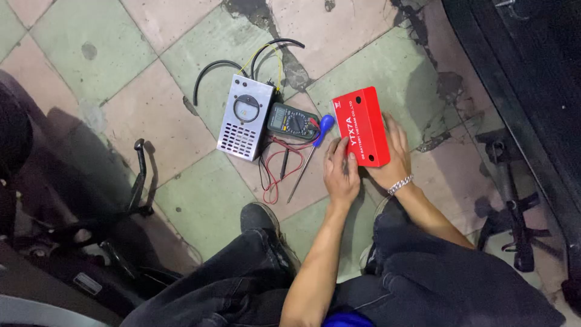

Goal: Replacing a motorcycle battery by unscrewing the compartment cover and swapping the old battery for a new one

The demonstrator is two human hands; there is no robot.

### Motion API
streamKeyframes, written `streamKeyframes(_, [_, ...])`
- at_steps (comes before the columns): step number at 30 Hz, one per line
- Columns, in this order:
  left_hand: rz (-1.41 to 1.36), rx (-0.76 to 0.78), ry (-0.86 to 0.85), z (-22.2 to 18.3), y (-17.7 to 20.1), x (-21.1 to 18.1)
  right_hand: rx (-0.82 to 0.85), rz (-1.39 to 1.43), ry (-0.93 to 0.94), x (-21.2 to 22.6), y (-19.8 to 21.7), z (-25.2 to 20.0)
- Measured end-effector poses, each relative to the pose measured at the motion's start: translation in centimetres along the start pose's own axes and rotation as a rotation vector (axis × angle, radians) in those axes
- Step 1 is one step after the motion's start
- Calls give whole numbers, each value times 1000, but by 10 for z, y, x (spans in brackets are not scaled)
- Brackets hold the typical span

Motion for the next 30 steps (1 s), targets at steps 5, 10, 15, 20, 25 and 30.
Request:
streamKeyframes(5, [353,27,130,-11,21,65,161,34,-212,-34,-22,-19])
streamKeyframes(10, [749,141,162,-22,13,120,327,-78,-284,-49,-39,-6])
streamKeyframes(15, [288,95,242,-22,12,105,270,-89,-138,-32,-18,4])
streamKeyframes(20, [-112,-245,559,-17,48,49,-20,275,-29,8,34,19])
streamKeyframes(25, [-298,-237,40,34,51,-137,49,881,-32,90,116,53])
streamKeyframes(30, [-464,259,-285,46,19,-262,-270,870,-127,105,224,58])
Point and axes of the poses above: each hand's wrist, its own z-axis towards the middle knuckle, its own y-axis out of the back of the hand, x = y × z, the point moved 10 cm from there along z, towards the middle knuckle, and after that the axes turned 11 degrees about -x, right-handed, at the moved point
